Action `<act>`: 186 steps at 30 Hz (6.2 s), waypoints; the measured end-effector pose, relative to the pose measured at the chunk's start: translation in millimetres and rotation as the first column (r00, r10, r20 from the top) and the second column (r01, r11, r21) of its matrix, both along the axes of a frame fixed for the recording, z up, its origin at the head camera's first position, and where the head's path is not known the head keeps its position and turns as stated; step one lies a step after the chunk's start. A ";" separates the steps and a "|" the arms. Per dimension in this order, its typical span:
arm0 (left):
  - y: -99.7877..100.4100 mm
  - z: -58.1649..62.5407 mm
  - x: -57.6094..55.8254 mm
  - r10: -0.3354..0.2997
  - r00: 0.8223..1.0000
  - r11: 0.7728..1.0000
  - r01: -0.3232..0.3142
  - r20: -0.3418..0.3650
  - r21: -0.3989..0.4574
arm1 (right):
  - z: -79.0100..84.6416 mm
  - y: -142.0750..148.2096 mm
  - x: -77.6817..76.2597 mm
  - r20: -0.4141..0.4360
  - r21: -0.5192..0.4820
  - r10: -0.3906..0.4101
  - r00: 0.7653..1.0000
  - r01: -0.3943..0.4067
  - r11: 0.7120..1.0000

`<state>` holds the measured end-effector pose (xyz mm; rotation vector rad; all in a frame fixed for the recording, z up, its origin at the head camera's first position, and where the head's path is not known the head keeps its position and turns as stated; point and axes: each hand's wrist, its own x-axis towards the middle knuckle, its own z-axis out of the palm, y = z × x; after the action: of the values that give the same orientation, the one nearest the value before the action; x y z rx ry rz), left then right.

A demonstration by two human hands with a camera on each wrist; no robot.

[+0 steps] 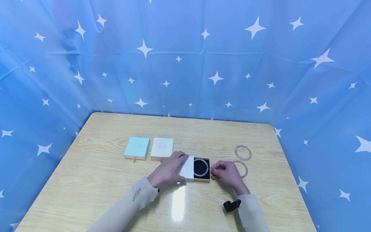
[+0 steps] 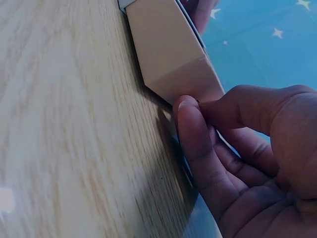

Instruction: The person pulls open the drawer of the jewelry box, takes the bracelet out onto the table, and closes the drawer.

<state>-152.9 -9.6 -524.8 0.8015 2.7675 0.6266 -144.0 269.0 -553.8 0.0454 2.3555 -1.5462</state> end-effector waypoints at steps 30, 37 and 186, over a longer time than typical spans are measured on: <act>-0.3 2.0 0.2 -0.002 1.000 1.000 0.002 0.001 0.018 | 1.7 8.4 1.2 -0.015 -0.003 -0.002 1.000 0.002 1.000; 0.0 2.3 0.1 0.002 1.000 1.000 -0.002 0.004 0.018 | 1.6 9.9 1.0 -0.021 0.010 0.012 1.000 -0.011 1.000; -1.5 3.2 -2.6 -0.014 1.000 1.000 0.014 0.014 0.019 | 68.4 -50.9 -6.9 -0.385 0.652 0.340 0.858 -0.008 0.758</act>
<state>-155.5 -11.1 -521.5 0.8165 2.7445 0.6550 -151.0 218.0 -485.4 -0.4623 3.0665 -0.6415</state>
